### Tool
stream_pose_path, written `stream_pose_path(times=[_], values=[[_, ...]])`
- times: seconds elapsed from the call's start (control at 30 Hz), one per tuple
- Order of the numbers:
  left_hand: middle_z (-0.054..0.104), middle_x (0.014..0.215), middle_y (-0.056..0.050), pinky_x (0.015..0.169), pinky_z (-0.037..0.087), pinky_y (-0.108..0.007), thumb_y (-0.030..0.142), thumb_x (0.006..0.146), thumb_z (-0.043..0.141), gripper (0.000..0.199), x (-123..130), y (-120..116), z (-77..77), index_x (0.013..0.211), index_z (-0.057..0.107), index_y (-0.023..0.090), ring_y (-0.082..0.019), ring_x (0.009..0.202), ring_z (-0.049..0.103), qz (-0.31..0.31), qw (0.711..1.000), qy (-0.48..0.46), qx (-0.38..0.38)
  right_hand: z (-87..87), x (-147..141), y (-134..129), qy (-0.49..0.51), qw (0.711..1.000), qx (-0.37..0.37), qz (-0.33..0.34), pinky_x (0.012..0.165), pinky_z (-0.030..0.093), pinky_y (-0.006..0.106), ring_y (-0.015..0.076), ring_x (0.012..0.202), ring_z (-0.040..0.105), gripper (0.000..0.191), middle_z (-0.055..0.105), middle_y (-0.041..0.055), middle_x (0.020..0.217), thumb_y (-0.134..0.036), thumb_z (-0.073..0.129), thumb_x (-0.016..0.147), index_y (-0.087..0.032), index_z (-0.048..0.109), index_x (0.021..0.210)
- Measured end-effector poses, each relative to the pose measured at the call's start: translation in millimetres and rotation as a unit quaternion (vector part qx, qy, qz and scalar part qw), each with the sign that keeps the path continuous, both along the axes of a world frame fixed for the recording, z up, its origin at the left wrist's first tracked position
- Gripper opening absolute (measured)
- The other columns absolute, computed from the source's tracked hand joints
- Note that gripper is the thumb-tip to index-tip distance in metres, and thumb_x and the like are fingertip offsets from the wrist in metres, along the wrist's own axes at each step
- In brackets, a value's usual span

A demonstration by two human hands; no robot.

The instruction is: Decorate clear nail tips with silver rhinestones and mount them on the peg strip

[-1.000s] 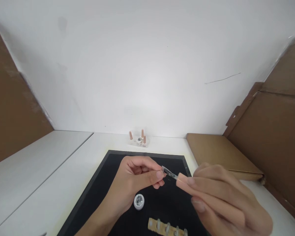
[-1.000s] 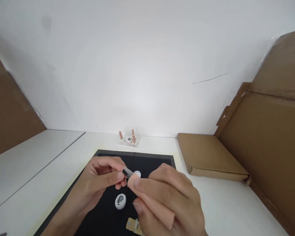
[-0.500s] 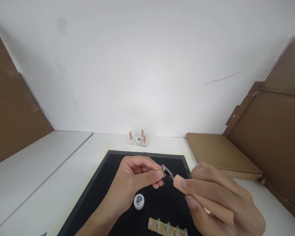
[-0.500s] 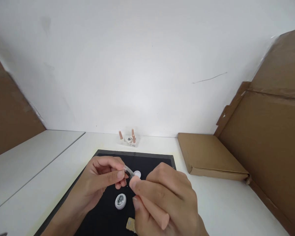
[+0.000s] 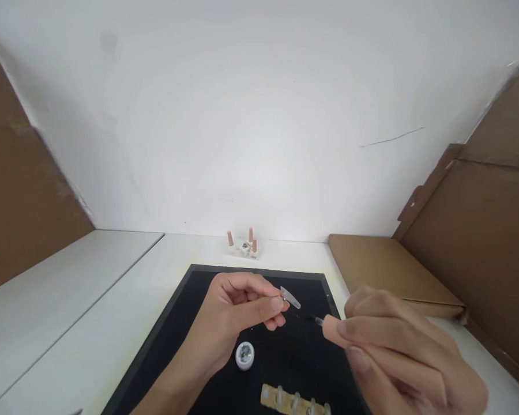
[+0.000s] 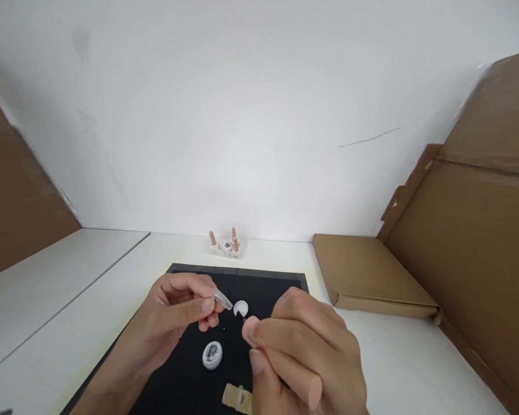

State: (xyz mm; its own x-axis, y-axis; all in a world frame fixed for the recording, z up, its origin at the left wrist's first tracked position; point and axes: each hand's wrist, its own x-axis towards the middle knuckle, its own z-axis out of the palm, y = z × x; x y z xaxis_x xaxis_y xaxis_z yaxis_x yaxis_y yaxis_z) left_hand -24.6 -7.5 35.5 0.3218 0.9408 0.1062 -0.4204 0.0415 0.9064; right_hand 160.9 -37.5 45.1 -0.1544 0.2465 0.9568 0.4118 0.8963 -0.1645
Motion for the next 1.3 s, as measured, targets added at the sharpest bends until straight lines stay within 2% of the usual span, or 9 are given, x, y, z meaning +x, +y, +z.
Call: stream_pose_path(times=[0.13,0.33,0.4,0.5,0.67,0.87,1.07,1.23,1.3], values=[[0.074,0.060,-0.001,0.048,0.052,-0.013,0.017,0.065,0.087,0.009,-1.5,-1.7,-1.2,0.062,0.078,0.017,-0.009,0.051,0.066,-0.003,1.000,-0.008,-0.002,1.2,-3.3,-1.5,0.023,1.000,-0.001,-0.009,0.037,0.051,0.029,0.0154,0.046,0.060,0.027,0.071,0.0020,0.064,-0.001,0.056,0.071,-0.019,0.067,0.088],[0.076,0.063,-0.001,0.048,0.053,-0.010,0.016,0.069,0.085,0.007,-2.1,0.1,-5.1,0.065,0.079,0.017,-0.007,0.052,0.068,-0.011,0.999,-0.029,0.012,-2.1,0.0,-0.9,0.001,1.000,0.023,-0.010,0.035,0.045,0.027,0.0127,0.044,0.054,0.026,0.067,0.0005,0.056,0.005,0.052,0.069,-0.018,0.063,0.076],[0.076,0.063,-0.001,0.048,0.053,-0.010,0.016,0.070,0.085,0.007,-2.2,0.6,-5.6,0.065,0.079,0.017,-0.007,0.052,0.068,-0.016,0.999,-0.025,0.013,-2.9,1.1,-0.3,-0.004,0.999,0.040,-0.008,0.037,0.047,0.028,0.0140,0.047,0.057,0.028,0.070,0.0021,0.061,0.004,0.053,0.069,-0.017,0.066,0.082],[0.076,0.062,0.000,0.049,0.053,-0.009,0.016,0.069,0.085,0.007,-2.4,0.4,-4.8,0.065,0.079,0.017,-0.007,0.052,0.068,-0.021,0.999,-0.027,0.012,-0.9,-0.4,-0.1,-0.008,1.000,0.001,-0.005,0.040,0.052,0.030,0.0148,0.051,0.061,0.028,0.073,0.0037,0.070,-0.001,0.056,0.073,-0.016,0.068,0.093],[0.077,0.065,0.000,0.049,0.054,-0.009,0.015,0.070,0.085,0.007,-3.6,0.7,-5.2,0.066,0.079,0.018,-0.007,0.052,0.068,-0.022,0.999,-0.041,0.017,1.5,-2.5,0.1,0.017,1.000,0.018,-0.011,0.036,0.047,0.026,0.0118,0.043,0.054,0.027,0.066,-0.0005,0.054,0.005,0.052,0.068,-0.017,0.064,0.076],[0.075,0.062,0.001,0.048,0.054,-0.009,0.016,0.068,0.086,0.008,-3.4,1.5,-4.4,0.065,0.079,0.016,-0.007,0.052,0.068,-0.023,0.999,-0.029,0.009,-3.1,-2.0,-0.6,-0.014,1.000,0.000,-0.009,0.042,0.053,0.029,0.0143,0.051,0.061,0.027,0.073,0.0033,0.070,0.000,0.056,0.072,-0.016,0.067,0.091],[0.077,0.065,0.001,0.049,0.054,-0.009,0.014,0.070,0.085,0.007,-3.1,2.4,-5.7,0.066,0.079,0.018,-0.007,0.053,0.069,-0.022,0.999,-0.039,0.020,-0.4,-5.1,-0.8,0.021,1.000,0.001,-0.012,0.038,0.047,0.025,0.0103,0.045,0.053,0.022,0.065,-0.0001,0.056,0.004,0.051,0.069,-0.016,0.060,0.072],[0.075,0.061,0.001,0.048,0.054,-0.009,0.016,0.068,0.086,0.008,-3.4,1.4,-4.9,0.065,0.079,0.017,-0.006,0.052,0.068,-0.029,0.999,-0.029,0.013,-2.1,-0.8,-1.7,-0.019,1.000,0.002,-0.002,0.044,0.052,0.027,0.0123,0.053,0.060,0.024,0.070,0.0033,0.069,0.001,0.055,0.074,-0.014,0.066,0.089],[0.075,0.062,0.001,0.048,0.054,-0.009,0.016,0.069,0.086,0.008,-3.5,1.2,-5.0,0.065,0.079,0.017,-0.006,0.052,0.068,-0.029,0.999,-0.033,0.015,-2.8,-0.6,-2.1,-0.013,1.000,-0.024,0.002,0.042,0.051,0.027,0.0118,0.051,0.058,0.020,0.067,0.0027,0.066,-0.001,0.056,0.074,-0.015,0.065,0.085]])
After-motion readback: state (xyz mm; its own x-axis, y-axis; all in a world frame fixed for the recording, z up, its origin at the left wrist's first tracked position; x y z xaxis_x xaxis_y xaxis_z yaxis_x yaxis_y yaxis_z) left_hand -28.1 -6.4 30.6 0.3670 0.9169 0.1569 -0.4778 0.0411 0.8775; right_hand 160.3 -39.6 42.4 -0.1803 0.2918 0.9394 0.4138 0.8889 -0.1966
